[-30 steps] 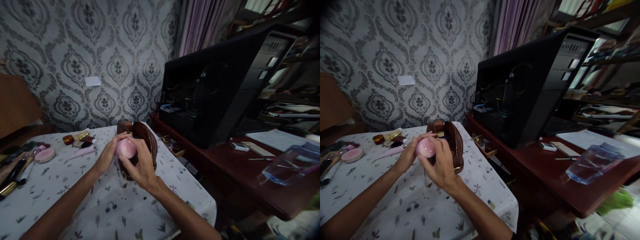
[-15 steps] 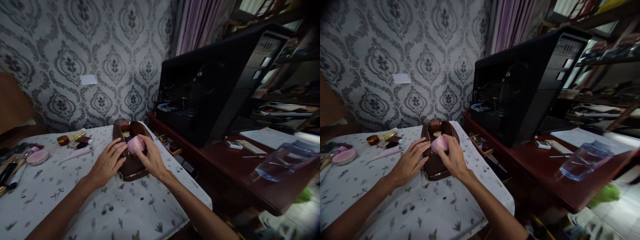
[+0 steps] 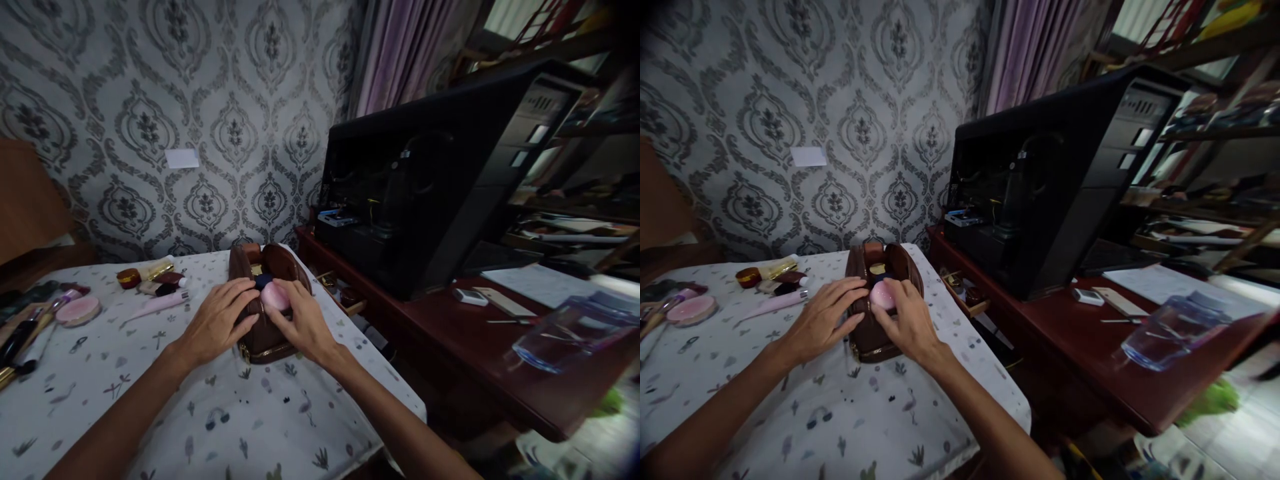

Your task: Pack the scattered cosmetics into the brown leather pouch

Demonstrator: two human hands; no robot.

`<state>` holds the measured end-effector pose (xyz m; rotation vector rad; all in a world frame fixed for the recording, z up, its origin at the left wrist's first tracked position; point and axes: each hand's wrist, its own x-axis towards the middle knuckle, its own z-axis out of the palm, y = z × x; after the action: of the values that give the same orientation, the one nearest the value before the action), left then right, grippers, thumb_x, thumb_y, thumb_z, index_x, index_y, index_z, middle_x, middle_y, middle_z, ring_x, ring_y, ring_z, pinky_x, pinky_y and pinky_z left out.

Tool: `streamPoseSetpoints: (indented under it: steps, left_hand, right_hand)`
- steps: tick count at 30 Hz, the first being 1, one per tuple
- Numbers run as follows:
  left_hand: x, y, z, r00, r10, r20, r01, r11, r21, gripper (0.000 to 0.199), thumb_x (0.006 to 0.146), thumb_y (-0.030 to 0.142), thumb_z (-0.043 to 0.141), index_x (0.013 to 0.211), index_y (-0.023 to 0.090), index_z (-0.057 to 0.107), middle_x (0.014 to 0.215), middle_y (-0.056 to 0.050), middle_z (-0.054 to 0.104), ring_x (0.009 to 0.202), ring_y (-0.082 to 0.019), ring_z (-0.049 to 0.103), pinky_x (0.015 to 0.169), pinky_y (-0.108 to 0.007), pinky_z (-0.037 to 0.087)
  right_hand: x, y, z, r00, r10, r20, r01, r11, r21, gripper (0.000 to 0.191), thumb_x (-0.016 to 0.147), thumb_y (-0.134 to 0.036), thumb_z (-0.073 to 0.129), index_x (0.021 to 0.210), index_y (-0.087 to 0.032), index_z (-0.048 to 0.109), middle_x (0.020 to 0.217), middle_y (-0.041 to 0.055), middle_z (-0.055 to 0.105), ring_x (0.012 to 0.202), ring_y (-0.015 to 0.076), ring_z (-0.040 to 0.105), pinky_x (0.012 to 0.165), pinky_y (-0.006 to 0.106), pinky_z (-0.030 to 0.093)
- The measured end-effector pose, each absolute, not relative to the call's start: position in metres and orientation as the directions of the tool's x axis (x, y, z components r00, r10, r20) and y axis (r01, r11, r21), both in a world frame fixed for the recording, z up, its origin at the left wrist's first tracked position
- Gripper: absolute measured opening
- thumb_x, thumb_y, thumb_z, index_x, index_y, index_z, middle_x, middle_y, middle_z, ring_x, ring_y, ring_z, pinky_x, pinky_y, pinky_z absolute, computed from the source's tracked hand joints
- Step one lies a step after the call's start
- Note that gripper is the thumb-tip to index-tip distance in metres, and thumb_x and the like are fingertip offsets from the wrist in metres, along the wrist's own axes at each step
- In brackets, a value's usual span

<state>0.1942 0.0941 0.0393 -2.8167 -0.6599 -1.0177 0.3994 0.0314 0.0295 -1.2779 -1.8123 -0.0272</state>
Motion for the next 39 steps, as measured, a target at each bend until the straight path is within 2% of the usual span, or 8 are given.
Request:
streamPoseSetpoints:
  steps: [4, 8, 11, 15, 22, 31, 35, 39]
  left_hand:
    - [0.201, 0.096, 0.040, 0.700, 0.382, 0.604, 0.405, -0.908, 0.105, 0.025, 0.099, 0.035, 0.046, 0.107, 0.022, 0.065, 0.111, -0.009, 0.069, 0.109, -0.026, 0.060, 0.106, -0.048, 0.038]
    - [0.207, 0.098, 0.029, 0.652, 0.440, 0.617, 0.450, -0.880, 0.152, 0.032, 0.101, 0.037, 0.039, 0.089, 0.021, 0.063, 0.084, -0.006, 0.066, 0.082, -0.023, 0.059, 0.087, -0.041, 0.044]
    - [0.209, 0.098, 0.021, 0.619, 0.449, 0.644, 0.480, -0.866, 0.142, 0.033, 0.102, 0.037, 0.035, 0.091, 0.020, 0.061, 0.085, -0.007, 0.064, 0.081, -0.024, 0.057, 0.076, -0.038, 0.043]
    - [0.209, 0.096, 0.016, 0.584, 0.421, 0.694, 0.467, -0.874, 0.137, 0.030, 0.103, 0.035, 0.034, 0.096, 0.021, 0.060, 0.086, -0.006, 0.063, 0.082, -0.023, 0.055, 0.078, -0.037, 0.042]
    - [0.207, 0.098, 0.012, 0.561, 0.426, 0.710, 0.428, -0.883, 0.191, 0.028, 0.101, 0.032, 0.034, 0.099, 0.021, 0.060, 0.092, -0.007, 0.065, 0.087, -0.024, 0.055, 0.082, -0.038, 0.042]
    - [0.204, 0.098, 0.011, 0.553, 0.445, 0.704, 0.413, -0.881, 0.232, 0.027, 0.101, 0.034, 0.034, 0.099, 0.021, 0.058, 0.094, -0.007, 0.065, 0.089, -0.024, 0.056, 0.083, -0.038, 0.042]
    - [0.205, 0.098, 0.011, 0.554, 0.441, 0.706, 0.400, -0.885, 0.238, 0.026, 0.102, 0.034, 0.035, 0.100, 0.021, 0.058, 0.094, -0.007, 0.065, 0.090, -0.024, 0.056, 0.084, -0.038, 0.042]
    - [0.205, 0.098, 0.011, 0.556, 0.454, 0.696, 0.398, -0.881, 0.256, 0.026, 0.101, 0.034, 0.035, 0.101, 0.021, 0.058, 0.096, -0.007, 0.065, 0.092, -0.024, 0.056, 0.085, -0.038, 0.042]
  right_hand:
    - [0.398, 0.033, 0.029, -0.113, 0.760, 0.640, 0.836, 0.421, -0.353, 0.044, 0.092, -0.029, 0.056, 0.134, -0.016, 0.051, 0.109, 0.0135, 0.063, 0.101, 0.0280, 0.062, 0.089, 0.044, 0.053]
    - [0.396, 0.035, 0.037, -0.101, 0.820, 0.564, 0.882, 0.336, -0.331, 0.050, 0.092, -0.032, 0.058, 0.137, -0.012, 0.048, 0.112, 0.0153, 0.063, 0.104, 0.0289, 0.062, 0.091, 0.043, 0.051]
    - [0.392, 0.036, 0.050, -0.083, 0.884, 0.459, 0.914, 0.251, -0.319, 0.044, 0.091, -0.032, 0.059, 0.128, -0.009, 0.055, 0.109, 0.0159, 0.064, 0.103, 0.0281, 0.063, 0.089, 0.039, 0.050]
    - [0.385, 0.042, 0.069, -0.045, 0.955, 0.292, 0.944, 0.136, -0.301, 0.027, 0.089, -0.030, 0.060, 0.109, -0.013, 0.064, 0.106, 0.0145, 0.066, 0.094, 0.0251, 0.066, 0.082, 0.033, 0.049]
    - [0.382, 0.075, 0.091, -0.115, 0.991, -0.069, 0.945, 0.088, -0.314, 0.039, 0.079, -0.031, 0.068, 0.114, -0.015, 0.067, 0.111, 0.0116, 0.072, 0.100, 0.0251, 0.069, 0.073, 0.026, 0.049]
    - [0.367, 0.101, 0.086, -0.123, 0.987, -0.106, 0.959, 0.091, -0.270, 0.035, 0.089, -0.029, 0.056, 0.114, -0.010, 0.070, 0.122, 0.0207, 0.068, 0.109, 0.0302, 0.068, 0.079, 0.032, 0.053]
    - [0.368, 0.107, 0.075, -0.159, 0.976, -0.147, 0.952, 0.112, -0.284, 0.023, 0.083, -0.024, 0.065, 0.101, -0.012, 0.074, 0.105, 0.0141, 0.075, 0.098, 0.0254, 0.071, 0.070, 0.025, 0.052]
    - [0.372, 0.114, 0.074, -0.112, 0.990, -0.084, 0.958, 0.086, -0.273, 0.023, 0.088, -0.018, 0.059, 0.104, -0.014, 0.074, 0.107, 0.0114, 0.075, 0.105, 0.0229, 0.069, 0.081, 0.024, 0.051]
